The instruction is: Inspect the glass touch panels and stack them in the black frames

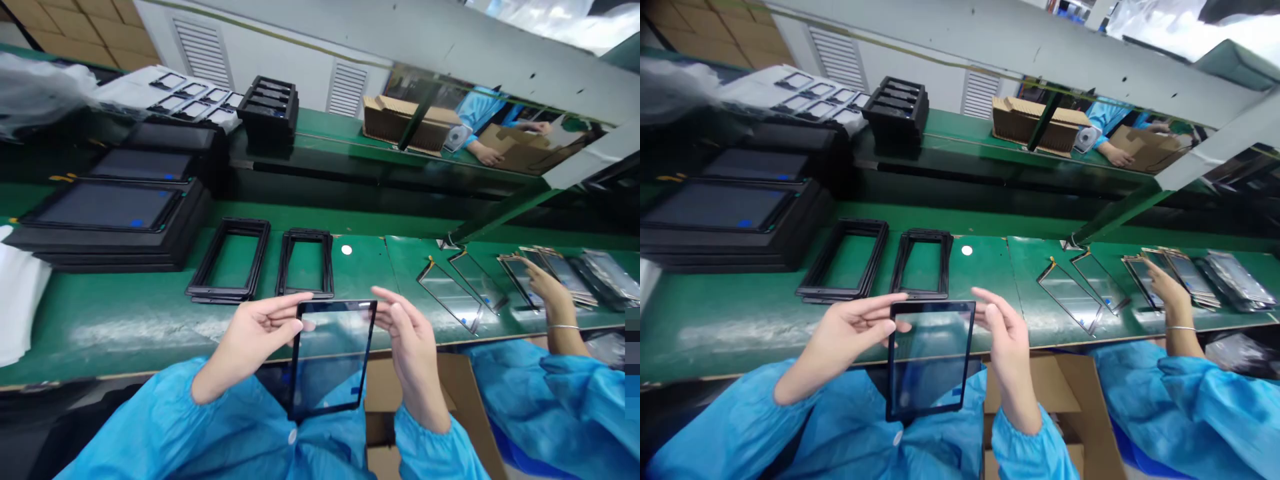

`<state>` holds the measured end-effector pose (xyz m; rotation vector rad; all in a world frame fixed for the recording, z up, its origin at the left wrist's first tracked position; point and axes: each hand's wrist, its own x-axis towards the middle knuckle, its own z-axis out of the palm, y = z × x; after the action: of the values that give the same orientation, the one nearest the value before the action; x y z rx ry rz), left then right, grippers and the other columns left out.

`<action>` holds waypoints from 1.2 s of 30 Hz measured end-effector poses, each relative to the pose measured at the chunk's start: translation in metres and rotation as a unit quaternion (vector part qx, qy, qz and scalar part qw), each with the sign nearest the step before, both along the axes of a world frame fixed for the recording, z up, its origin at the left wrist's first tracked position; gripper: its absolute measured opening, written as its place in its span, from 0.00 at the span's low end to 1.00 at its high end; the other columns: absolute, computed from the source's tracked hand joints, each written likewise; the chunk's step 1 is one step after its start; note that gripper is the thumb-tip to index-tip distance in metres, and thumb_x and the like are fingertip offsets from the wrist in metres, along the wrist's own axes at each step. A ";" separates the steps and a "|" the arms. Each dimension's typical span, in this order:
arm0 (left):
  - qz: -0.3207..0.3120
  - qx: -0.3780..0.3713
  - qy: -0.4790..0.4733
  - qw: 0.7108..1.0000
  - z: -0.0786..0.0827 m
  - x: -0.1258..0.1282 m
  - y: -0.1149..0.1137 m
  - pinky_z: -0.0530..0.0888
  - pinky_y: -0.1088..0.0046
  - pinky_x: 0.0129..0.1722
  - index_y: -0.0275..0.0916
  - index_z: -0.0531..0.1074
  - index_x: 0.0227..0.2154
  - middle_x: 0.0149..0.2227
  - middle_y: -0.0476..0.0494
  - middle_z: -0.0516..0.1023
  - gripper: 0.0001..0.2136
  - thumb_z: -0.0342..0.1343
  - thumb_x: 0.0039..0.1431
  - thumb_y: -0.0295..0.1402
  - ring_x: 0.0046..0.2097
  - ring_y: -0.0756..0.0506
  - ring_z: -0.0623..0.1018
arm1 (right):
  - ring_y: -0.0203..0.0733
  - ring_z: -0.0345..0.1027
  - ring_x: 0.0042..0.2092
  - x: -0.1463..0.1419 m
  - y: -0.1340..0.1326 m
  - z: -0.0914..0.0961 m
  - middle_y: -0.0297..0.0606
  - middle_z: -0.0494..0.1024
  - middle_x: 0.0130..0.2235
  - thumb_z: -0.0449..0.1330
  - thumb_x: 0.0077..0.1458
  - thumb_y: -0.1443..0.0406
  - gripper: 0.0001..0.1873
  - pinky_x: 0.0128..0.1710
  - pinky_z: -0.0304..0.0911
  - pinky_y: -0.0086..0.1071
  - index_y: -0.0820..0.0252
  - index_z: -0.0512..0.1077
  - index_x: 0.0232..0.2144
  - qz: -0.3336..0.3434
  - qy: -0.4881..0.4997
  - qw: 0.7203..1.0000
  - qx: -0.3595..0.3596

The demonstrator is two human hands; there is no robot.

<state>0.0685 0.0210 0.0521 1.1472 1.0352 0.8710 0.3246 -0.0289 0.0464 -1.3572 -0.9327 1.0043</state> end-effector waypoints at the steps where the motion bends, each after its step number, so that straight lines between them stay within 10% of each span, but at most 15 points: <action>1: 0.000 0.009 0.004 1.000 0.000 -0.002 -0.002 0.84 0.77 0.32 0.39 0.84 0.53 0.35 0.40 0.90 0.19 0.69 0.59 0.34 0.40 0.39 0.90 | 0.48 0.84 0.35 0.000 0.006 0.004 0.42 0.88 0.35 0.63 0.66 0.50 0.19 0.41 0.80 0.43 0.55 0.84 0.46 0.023 0.035 0.999 -0.022; 14: -0.011 0.004 0.036 0.999 -0.005 -0.013 0.001 0.86 0.76 0.35 0.41 0.86 0.50 0.34 0.39 0.90 0.19 0.73 0.56 0.40 0.39 0.38 0.90 | 0.42 0.81 0.26 -0.023 0.009 0.018 0.35 0.84 0.24 0.68 0.60 0.59 0.09 0.32 0.76 0.31 0.57 0.81 0.29 -0.014 -0.035 0.999 -0.004; 25: 0.006 0.010 0.045 0.999 -0.011 -0.021 0.003 0.86 0.73 0.33 0.44 0.86 0.48 0.36 0.40 0.90 0.20 0.73 0.55 0.46 0.36 0.37 0.90 | 0.49 0.87 0.33 -0.027 -0.005 0.004 0.40 0.88 0.30 0.68 0.63 0.57 0.11 0.36 0.81 0.35 0.57 0.82 0.44 0.037 0.014 0.999 0.000; 31: -0.108 0.255 0.210 0.938 0.013 -0.013 0.007 0.76 0.60 0.63 0.54 0.81 0.58 0.66 0.45 0.77 0.21 0.67 0.62 0.40 0.65 0.33 0.78 | 0.48 0.87 0.33 -0.041 -0.003 0.008 0.39 0.89 0.34 0.69 0.61 0.56 0.13 0.37 0.82 0.35 0.57 0.82 0.44 0.097 -0.003 0.995 -0.020; 36: -0.226 0.159 0.186 0.943 0.026 -0.008 0.012 0.84 0.69 0.39 0.54 0.70 0.68 0.43 0.46 0.89 0.25 0.59 0.70 0.39 0.37 0.41 0.88 | 0.46 0.86 0.35 -0.032 0.003 0.014 0.39 0.89 0.35 0.71 0.58 0.50 0.20 0.41 0.80 0.38 0.56 0.83 0.45 0.129 0.034 0.990 -0.047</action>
<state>0.0601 0.0326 0.0781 1.7914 0.8872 0.4672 0.2925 -0.0255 0.0608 -1.2933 -1.0387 1.2974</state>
